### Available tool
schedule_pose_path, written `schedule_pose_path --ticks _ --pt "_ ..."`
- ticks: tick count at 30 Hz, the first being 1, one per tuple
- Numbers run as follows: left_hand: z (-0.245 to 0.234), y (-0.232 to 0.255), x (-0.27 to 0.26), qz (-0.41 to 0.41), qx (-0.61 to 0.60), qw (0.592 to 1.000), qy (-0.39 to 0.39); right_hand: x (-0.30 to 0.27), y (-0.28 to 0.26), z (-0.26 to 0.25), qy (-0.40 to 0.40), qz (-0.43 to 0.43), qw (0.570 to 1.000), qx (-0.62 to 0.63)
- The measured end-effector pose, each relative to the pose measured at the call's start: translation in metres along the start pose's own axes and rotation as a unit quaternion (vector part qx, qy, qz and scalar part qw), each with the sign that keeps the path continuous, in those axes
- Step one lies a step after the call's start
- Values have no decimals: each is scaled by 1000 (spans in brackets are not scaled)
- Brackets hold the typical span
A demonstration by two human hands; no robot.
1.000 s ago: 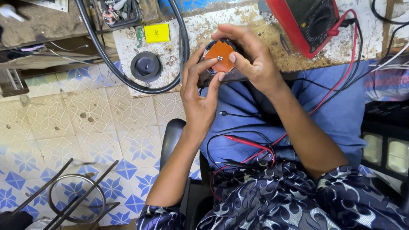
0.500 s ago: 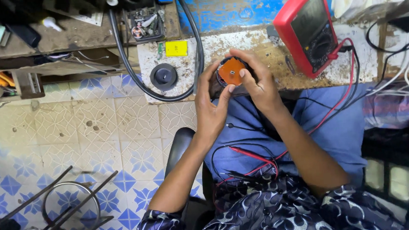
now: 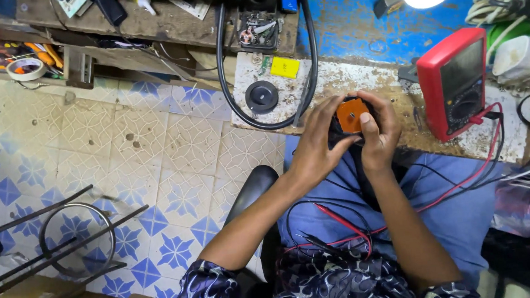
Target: Soldering a wire onto a small circuit board and then inspecting the board at a repair station.
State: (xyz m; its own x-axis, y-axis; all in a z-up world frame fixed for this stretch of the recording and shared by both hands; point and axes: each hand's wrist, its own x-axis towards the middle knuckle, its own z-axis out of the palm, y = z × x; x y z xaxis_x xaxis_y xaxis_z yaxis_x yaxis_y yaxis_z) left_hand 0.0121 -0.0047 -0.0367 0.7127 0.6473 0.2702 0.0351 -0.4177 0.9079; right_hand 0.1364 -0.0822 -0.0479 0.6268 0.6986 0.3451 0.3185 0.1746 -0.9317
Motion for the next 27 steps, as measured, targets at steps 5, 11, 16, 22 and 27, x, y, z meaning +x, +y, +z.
schedule_pose_path --ticks 5,11,16,22,27 --pt "6 -5 -1 23 -2 1000 -12 2 -20 6 35 -42 998 -20" --pt "12 -16 0 34 9 999 -12 37 -60 39 -61 -216 960 -165" --pt "7 -22 8 34 11 999 -20 80 -67 105 -428 -209 775 -415" --pt "10 -25 5 23 -4 999 -44 99 -24 116 -502 -242 690 -462" --pt "24 -41 -1 49 18 997 -50 114 -73 85 -462 -178 793 -356"
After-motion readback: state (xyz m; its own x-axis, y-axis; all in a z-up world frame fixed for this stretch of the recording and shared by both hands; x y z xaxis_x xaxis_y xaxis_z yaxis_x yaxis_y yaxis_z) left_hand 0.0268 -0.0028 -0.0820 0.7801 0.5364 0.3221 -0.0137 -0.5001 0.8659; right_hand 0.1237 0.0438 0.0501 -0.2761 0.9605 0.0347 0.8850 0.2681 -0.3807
